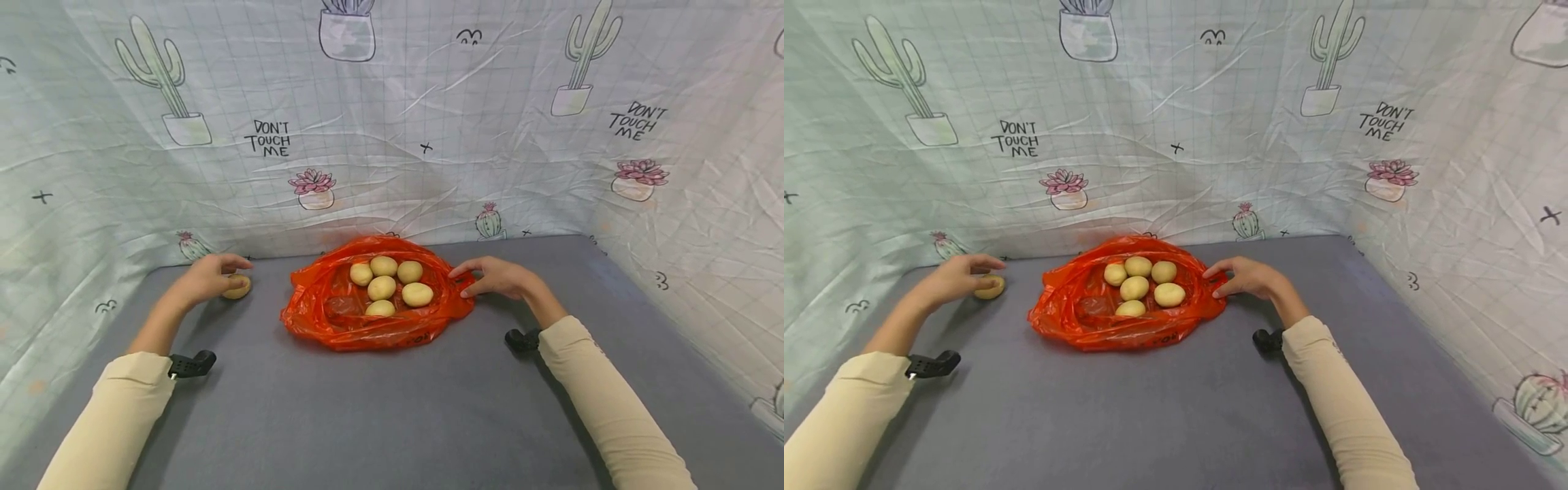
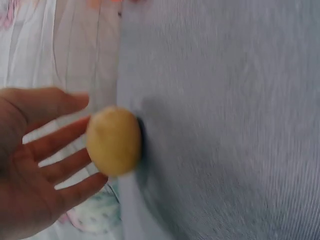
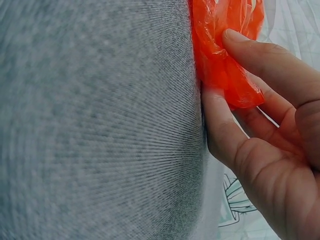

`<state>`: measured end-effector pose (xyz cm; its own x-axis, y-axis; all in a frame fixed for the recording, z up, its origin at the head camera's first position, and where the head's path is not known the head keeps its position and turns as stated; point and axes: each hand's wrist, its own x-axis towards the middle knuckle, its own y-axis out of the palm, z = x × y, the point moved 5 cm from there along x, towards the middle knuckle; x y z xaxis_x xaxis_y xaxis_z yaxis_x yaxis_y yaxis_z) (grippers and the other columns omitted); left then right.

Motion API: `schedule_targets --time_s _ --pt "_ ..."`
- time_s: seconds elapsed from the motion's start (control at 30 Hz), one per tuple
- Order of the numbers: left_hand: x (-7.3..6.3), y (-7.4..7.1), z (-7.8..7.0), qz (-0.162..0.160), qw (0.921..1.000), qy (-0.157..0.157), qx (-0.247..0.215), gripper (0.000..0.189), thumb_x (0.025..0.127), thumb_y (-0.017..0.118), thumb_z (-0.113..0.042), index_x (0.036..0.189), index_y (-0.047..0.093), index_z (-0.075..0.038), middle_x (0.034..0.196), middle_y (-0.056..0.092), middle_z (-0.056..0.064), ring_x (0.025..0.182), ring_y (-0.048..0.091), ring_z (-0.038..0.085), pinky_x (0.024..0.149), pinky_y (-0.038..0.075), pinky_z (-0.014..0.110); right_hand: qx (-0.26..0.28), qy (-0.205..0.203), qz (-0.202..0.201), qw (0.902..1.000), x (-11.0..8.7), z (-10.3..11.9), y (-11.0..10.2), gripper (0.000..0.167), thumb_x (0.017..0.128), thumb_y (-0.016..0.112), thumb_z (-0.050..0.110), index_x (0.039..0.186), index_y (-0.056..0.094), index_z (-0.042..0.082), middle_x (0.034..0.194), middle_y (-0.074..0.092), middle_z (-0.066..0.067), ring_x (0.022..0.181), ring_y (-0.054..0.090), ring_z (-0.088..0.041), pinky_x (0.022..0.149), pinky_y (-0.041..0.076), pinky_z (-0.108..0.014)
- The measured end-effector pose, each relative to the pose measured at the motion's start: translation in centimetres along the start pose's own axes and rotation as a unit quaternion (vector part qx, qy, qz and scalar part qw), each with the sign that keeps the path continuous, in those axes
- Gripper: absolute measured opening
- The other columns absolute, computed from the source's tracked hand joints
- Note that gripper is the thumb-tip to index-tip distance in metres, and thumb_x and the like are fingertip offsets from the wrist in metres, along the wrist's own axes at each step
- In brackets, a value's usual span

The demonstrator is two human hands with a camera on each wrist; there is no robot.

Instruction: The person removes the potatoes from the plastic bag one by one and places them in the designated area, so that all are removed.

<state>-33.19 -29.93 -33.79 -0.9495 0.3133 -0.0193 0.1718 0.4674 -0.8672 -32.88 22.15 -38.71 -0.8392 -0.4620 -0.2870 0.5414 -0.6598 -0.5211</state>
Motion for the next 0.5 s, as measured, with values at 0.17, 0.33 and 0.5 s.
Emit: schedule_targets --time_s 0.17,0.33,0.5 --pt "0.3 -0.3 -2.7 -0.027 0.9996 0.0 0.01 0.039 0.097 0.064 -0.008 0.133 0.058 0.007 0.136 0.057 0.032 0.127 0.05 0.054 0.102 0.043 0.063 -0.004 0.004 -0.001 1.0 -0.1 0.0 -0.1 0.05 0.093 0.074 0.01 0.141 0.059 0.006 0.154 0.042 -0.02 0.14 0.035 -0.036 0.111 0.038 -0.051" --pt "0.2 0.0 -6.2 -0.042 0.9988 0.025 0.007 0.038 0.097 0.063 -0.005 0.133 0.059 0.005 0.134 0.059 0.03 0.127 0.053 0.05 0.105 0.041 0.062 -0.001 0.005 0.0 1.0 -0.1 0.1 -0.1 0.051 0.092 0.075 0.01 0.14 0.059 0.006 0.154 0.042 -0.02 0.142 0.033 -0.037 0.112 0.037 -0.051" --pt "-0.2 0.7 -9.4 -0.042 0.9977 0.053 0.005 0.035 0.097 0.064 -0.006 0.131 0.062 0.001 0.133 0.062 0.027 0.126 0.056 0.047 0.102 0.045 0.062 -0.002 -0.001 0.004 1.0 0.2 0.1 0.1 0.051 0.093 0.075 0.01 0.141 0.059 0.005 0.155 0.041 -0.022 0.144 0.032 -0.038 0.113 0.036 -0.052"
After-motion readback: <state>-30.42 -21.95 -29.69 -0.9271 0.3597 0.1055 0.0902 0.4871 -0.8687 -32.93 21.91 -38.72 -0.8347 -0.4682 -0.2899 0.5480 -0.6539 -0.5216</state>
